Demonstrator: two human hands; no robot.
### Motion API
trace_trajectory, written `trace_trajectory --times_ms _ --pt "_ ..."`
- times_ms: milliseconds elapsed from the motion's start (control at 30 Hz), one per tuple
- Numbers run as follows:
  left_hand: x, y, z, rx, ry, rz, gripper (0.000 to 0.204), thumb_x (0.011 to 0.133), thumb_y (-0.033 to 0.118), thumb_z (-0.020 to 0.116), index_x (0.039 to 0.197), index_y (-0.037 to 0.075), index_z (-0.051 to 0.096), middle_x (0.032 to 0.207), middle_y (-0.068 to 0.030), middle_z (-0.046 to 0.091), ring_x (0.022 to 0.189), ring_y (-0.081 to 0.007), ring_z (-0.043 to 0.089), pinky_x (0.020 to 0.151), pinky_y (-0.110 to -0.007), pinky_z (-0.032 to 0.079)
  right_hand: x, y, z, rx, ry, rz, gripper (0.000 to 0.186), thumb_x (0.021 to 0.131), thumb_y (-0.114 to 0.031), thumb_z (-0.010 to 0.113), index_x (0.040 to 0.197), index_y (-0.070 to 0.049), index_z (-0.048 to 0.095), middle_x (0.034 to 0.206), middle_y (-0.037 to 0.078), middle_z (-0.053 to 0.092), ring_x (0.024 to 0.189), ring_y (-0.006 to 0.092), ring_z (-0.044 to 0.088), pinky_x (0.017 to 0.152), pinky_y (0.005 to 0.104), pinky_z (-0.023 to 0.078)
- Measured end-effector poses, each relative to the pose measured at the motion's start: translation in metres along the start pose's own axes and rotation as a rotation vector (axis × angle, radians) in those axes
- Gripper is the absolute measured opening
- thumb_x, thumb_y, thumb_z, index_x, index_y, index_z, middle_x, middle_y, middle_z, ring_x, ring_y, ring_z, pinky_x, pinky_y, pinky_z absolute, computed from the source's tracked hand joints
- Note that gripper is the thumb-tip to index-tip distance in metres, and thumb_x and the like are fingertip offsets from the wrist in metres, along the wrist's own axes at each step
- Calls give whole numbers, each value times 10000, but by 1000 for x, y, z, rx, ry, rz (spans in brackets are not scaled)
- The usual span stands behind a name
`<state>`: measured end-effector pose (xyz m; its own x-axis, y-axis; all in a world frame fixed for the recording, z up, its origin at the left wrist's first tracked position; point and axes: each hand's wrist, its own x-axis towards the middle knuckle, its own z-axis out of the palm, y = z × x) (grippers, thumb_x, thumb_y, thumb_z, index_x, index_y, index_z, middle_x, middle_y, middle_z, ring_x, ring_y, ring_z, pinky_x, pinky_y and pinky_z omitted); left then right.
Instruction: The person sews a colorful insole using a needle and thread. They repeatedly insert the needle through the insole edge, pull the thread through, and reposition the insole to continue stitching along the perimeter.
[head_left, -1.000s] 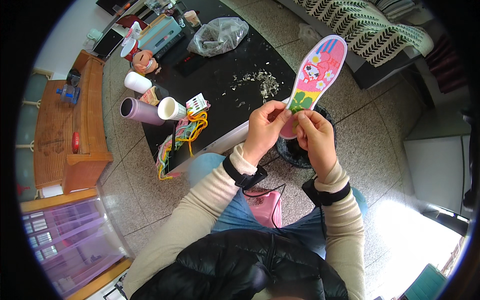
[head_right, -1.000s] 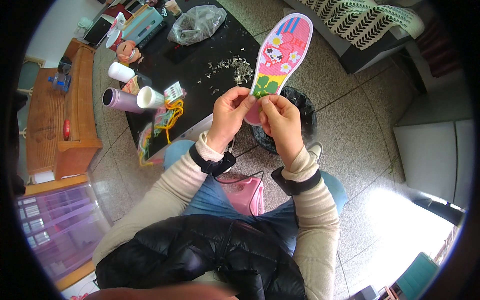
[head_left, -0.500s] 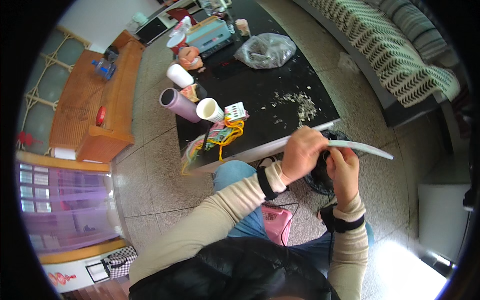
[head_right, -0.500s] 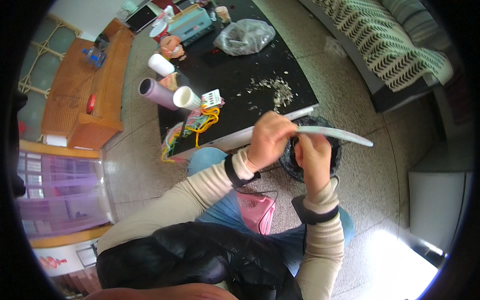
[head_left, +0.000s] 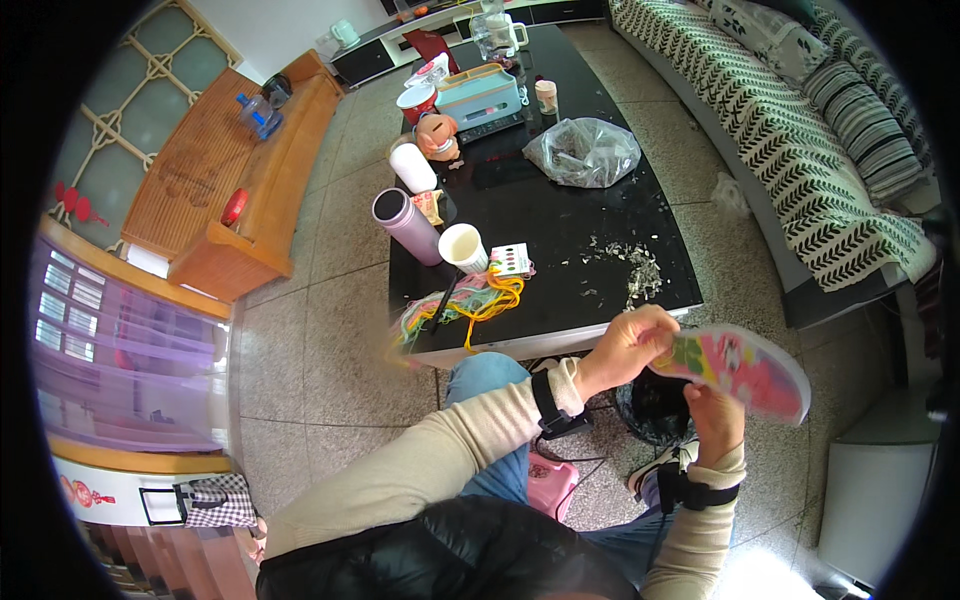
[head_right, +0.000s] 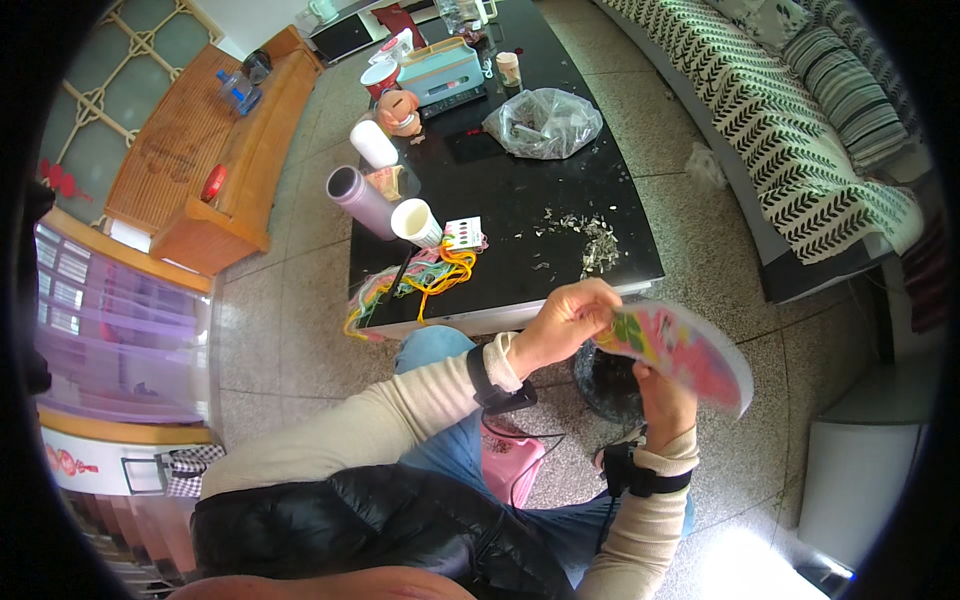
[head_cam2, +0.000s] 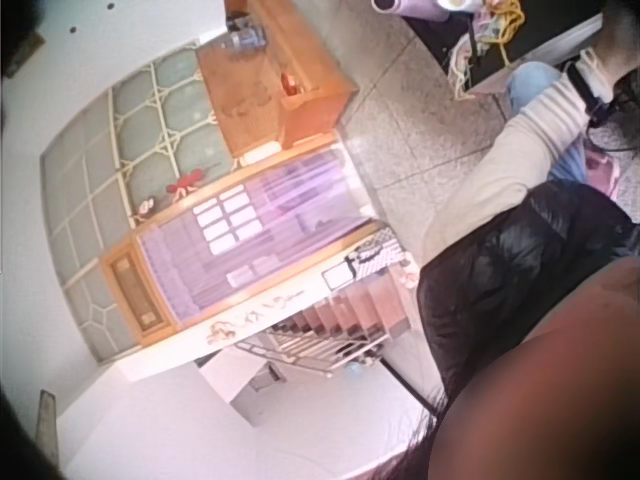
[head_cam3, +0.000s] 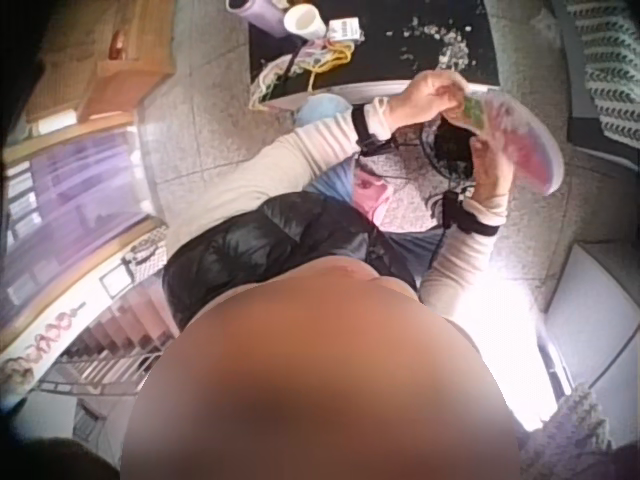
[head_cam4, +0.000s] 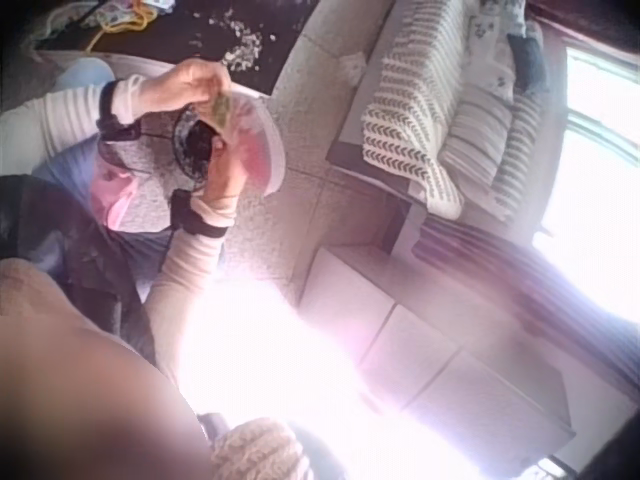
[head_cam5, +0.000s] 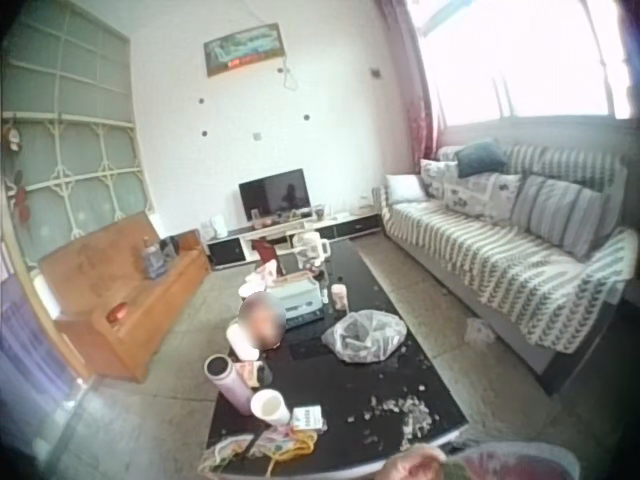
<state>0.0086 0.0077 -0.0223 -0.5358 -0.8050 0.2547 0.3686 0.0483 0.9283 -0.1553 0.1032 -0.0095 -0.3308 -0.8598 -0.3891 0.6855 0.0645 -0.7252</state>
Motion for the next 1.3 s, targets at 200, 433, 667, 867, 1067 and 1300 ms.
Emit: trace_trajectory --times_ms 200,433,667,867,1067,1300 --pt "-7 -7 2 -34 -141 -115 131 991 148 639 1011 19 644 918 16 606 855 -45 574 749 -220 498 -2 19 -8 150 -360 50 421 900 -328 750 1147 -41 566 1060 50 579 992 147 558 925 296 458" --pt "-9 -1 8 -121 -245 -193 126 1027 154 579 1001 33 605 873 37 579 790 -25 541 689 -199 474 -2 21 -5 -212 -382 -424 391 925 -308 716 1175 -55 554 1040 46 572 989 153 565 899 278 466" --pt "2 3 0 -630 -271 -384 272 1000 298 546 902 47 510 686 4 441 597 -89 403 604 -245 347 9 -4 5 560 -456 104 126 1053 -193 488 973 -95 480 708 -34 384 586 94 333 544 249 315" --pt "2 17 -4 -995 -367 -575 251 986 301 516 895 69 486 692 14 366 579 -100 341 590 -262 306 -5 -17 28 173 -212 -310 116 1068 -187 487 994 -98 492 692 -36 353 602 85 347 565 250 332" --pt "4 19 -2 -1078 -401 -640 301 1017 338 460 909 59 485 686 6 393 506 -78 372 500 -249 300 -23 -13 44 -768 -175 -700 83 1004 -43 573 1078 -26 606 726 -3 559 584 79 518 537 230 411" --pt "-5 10 -7 -1102 -378 -708 382 1021 425 432 962 66 551 681 12 432 485 -78 393 477 -247 297 -27 -17 49 -1176 -182 -990 177 866 14 657 1036 -21 691 751 95 618 636 244 635 572 317 493"
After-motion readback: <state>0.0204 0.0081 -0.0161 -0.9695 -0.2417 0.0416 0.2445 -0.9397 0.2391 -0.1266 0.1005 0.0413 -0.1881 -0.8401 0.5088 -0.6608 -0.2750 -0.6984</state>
